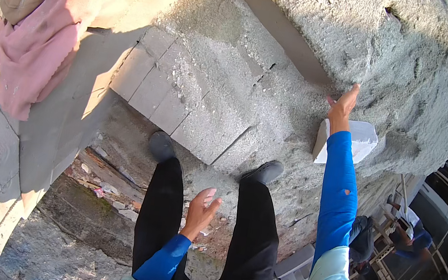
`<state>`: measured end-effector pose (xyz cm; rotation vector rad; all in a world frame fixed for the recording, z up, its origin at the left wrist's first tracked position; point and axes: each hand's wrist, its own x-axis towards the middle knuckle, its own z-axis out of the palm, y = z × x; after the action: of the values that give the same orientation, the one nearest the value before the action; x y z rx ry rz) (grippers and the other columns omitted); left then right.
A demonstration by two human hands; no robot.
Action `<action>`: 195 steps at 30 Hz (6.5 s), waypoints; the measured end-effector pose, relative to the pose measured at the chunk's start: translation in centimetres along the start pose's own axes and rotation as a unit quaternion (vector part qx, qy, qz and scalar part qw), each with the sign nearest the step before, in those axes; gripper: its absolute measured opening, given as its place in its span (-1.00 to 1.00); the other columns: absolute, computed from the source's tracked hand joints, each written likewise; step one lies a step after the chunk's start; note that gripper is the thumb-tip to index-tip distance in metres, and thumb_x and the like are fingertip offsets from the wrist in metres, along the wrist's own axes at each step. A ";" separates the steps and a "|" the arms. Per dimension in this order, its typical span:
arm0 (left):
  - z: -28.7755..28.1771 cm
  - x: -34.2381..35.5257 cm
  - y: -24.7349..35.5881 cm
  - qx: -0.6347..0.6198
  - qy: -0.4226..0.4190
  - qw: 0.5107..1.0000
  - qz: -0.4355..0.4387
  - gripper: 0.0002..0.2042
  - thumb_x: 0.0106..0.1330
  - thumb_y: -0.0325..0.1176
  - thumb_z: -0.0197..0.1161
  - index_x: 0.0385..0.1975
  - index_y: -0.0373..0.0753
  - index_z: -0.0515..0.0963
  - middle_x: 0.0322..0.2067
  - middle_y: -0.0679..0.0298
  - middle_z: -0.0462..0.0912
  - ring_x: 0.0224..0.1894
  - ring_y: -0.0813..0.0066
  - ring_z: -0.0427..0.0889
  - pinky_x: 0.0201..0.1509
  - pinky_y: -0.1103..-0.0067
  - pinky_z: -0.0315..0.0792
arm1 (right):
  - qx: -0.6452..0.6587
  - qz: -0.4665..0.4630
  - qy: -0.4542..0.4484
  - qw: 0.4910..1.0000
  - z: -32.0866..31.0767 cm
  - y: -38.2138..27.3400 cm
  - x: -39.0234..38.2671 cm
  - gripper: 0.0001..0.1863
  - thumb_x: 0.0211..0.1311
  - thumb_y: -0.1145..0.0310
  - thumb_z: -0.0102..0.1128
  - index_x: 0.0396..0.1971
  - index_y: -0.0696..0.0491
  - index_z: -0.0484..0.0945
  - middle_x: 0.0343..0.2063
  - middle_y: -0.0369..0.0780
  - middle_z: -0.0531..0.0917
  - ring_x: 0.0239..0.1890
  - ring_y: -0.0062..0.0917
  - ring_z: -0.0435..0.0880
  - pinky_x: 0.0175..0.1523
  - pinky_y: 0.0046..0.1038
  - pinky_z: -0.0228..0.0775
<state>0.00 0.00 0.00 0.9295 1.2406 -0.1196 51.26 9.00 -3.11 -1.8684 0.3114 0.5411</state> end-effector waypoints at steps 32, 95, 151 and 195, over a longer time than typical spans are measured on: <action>8.7 17.2 -13.6 -0.382 0.175 0.903 -0.094 -0.72 0.30 -0.16 0.18 -0.10 -0.17 0.44 -0.12 0.29 0.48 0.06 0.37 0.46 0.18 0.33 0.30 | -0.097 0.385 -0.062 0.916 -5.8 35.9 -24.9 -0.09 0.31 -0.23 0.00 0.51 0.03 0.06 0.43 -0.03 0.21 0.48 -0.15 0.17 0.40 0.07 0.13; -10.6 11.0 5.4 0.112 0.197 0.960 0.164 -0.77 0.37 -0.34 0.27 -0.09 -0.33 0.62 -0.21 0.01 0.74 -0.15 0.17 0.76 -0.04 0.38 0.60 | -0.539 -0.266 -0.202 0.773 -6.4 0.9 -12.7 -0.42 0.22 0.20 0.36 0.12 0.29 0.50 0.01 0.14 0.65 0.03 -0.04 0.68 0.14 -0.15 0.50; 10.2 24.5 41.5 -0.037 0.216 0.942 0.256 -0.24 0.50 0.06 0.12 0.46 -0.39 0.08 0.39 -0.19 0.24 0.36 -0.07 0.38 0.37 0.20 0.34 | -0.090 -0.158 0.058 0.982 0.0 -8.5 -5.3 -0.24 0.48 0.03 0.13 0.38 0.33 0.17 0.32 0.13 0.33 0.39 -0.06 0.33 0.39 -0.15 0.26; 0.9 44.6 72.6 0.377 0.249 0.846 0.283 -0.34 0.41 -0.12 0.20 0.45 -0.28 0.23 0.45 -0.14 0.18 0.44 -0.07 0.24 0.45 0.07 0.20 | -0.625 -0.403 -0.342 0.574 34.9 -28.9 16.4 -0.47 0.49 0.06 -0.06 0.36 -0.06 0.41 0.28 0.05 0.48 0.32 -0.05 0.45 0.43 -0.08 0.22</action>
<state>56.76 63.52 1.46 2.0892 1.3445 0.1311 71.19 52.56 2.18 -2.4945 -1.8547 0.8418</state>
